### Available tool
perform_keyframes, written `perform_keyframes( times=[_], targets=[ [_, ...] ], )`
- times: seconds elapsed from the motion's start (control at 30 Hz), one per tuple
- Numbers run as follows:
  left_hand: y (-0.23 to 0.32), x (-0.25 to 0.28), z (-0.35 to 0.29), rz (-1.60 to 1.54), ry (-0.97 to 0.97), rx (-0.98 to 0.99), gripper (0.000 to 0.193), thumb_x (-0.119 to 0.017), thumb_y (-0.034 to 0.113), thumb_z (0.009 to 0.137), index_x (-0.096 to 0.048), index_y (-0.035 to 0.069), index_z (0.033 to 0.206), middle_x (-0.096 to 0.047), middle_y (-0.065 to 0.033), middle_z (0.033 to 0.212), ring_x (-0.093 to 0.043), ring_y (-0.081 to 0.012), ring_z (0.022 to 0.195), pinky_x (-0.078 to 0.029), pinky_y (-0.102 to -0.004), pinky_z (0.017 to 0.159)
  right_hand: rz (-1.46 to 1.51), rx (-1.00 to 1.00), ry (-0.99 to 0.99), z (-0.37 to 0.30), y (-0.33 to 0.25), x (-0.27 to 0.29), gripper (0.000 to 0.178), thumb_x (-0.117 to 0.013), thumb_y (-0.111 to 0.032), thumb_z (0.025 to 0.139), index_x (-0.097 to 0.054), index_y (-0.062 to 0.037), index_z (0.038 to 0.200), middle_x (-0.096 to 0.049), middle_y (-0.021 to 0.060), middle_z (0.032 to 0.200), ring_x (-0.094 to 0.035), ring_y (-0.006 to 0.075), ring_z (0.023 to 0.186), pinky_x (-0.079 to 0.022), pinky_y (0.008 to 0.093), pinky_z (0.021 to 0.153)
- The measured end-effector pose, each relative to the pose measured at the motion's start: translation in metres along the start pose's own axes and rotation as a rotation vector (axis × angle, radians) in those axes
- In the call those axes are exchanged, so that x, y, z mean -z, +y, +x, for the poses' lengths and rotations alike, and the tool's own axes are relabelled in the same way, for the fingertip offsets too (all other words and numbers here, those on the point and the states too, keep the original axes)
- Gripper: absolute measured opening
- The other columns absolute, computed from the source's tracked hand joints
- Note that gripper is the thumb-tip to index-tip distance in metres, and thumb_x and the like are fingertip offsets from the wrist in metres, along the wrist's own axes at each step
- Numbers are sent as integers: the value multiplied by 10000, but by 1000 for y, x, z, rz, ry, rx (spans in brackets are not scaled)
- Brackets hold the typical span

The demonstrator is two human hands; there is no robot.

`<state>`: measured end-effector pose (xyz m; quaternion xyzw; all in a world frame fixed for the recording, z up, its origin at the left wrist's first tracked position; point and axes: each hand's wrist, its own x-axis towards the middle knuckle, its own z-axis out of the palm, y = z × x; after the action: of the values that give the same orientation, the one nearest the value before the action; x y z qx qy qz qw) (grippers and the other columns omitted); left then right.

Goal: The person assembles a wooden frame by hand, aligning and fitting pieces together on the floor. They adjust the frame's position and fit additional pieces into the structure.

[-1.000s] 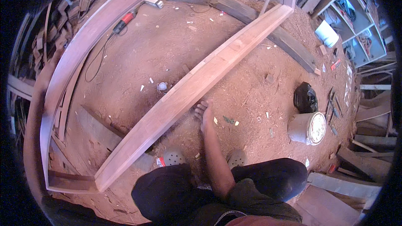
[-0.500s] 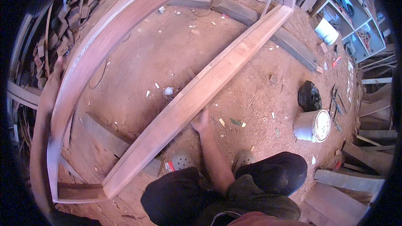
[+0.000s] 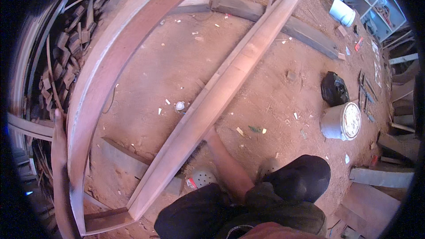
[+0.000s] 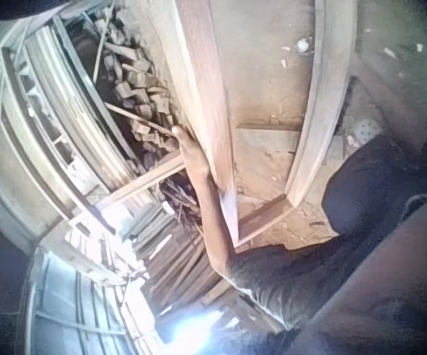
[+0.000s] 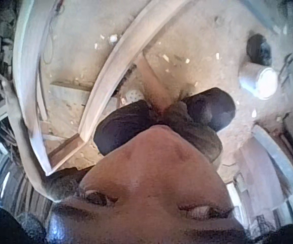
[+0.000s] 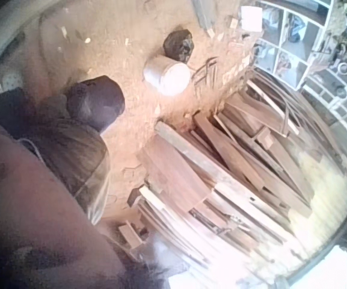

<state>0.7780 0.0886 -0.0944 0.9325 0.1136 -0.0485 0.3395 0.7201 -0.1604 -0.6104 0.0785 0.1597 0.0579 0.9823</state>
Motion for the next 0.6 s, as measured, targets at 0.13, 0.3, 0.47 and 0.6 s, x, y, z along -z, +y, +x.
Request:
perform_keyframes(
  times=[0.13, 0.3, 0.47, 0.6],
  targets=[
    [5, -3, -24, 259, 191, -91, 839, -317, 654, 984, -479, -71, 1373, -493, -234, 1397, -441, -283, 1311, -262, -339, 1126, 14, -14, 6, -9, 5, -13, 737, -331, -669, 946, -415, -133, 1445, -518, 130, 1402, -491, 337, 1287, -422, 528, 1056],
    [7, -12, -30, 233, 97, -222, 689, -288, 544, 1039, -503, -45, 1325, -541, -181, 1307, -478, -255, 1242, -303, -335, 1090, 3, 11, 11, -13, -2, -17, 751, -318, -677, 943, -409, -129, 1448, -518, 134, 1400, -494, 334, 1285, -425, 524, 1056],
    [-3, -14, -19, 109, 270, -344, 601, -262, 480, 1063, -546, -28, 1214, -590, -139, 1114, -537, -229, 1076, -371, -355, 1009, 13, 24, 11, -12, 0, -27, 765, -306, -686, 941, -404, -125, 1451, -519, 138, 1398, -497, 331, 1283, -428, 520, 1056],
    [5, -4, -9, 268, 194, -532, 645, -198, 478, 1062, -564, -35, 1200, -597, -145, 1142, -550, -242, 1097, -359, -383, 1040, 15, 36, 10, -12, 0, -36, 776, -296, -693, 939, -399, -122, 1453, -519, 141, 1396, -499, 328, 1281, -430, 517, 1056]
  ],
)
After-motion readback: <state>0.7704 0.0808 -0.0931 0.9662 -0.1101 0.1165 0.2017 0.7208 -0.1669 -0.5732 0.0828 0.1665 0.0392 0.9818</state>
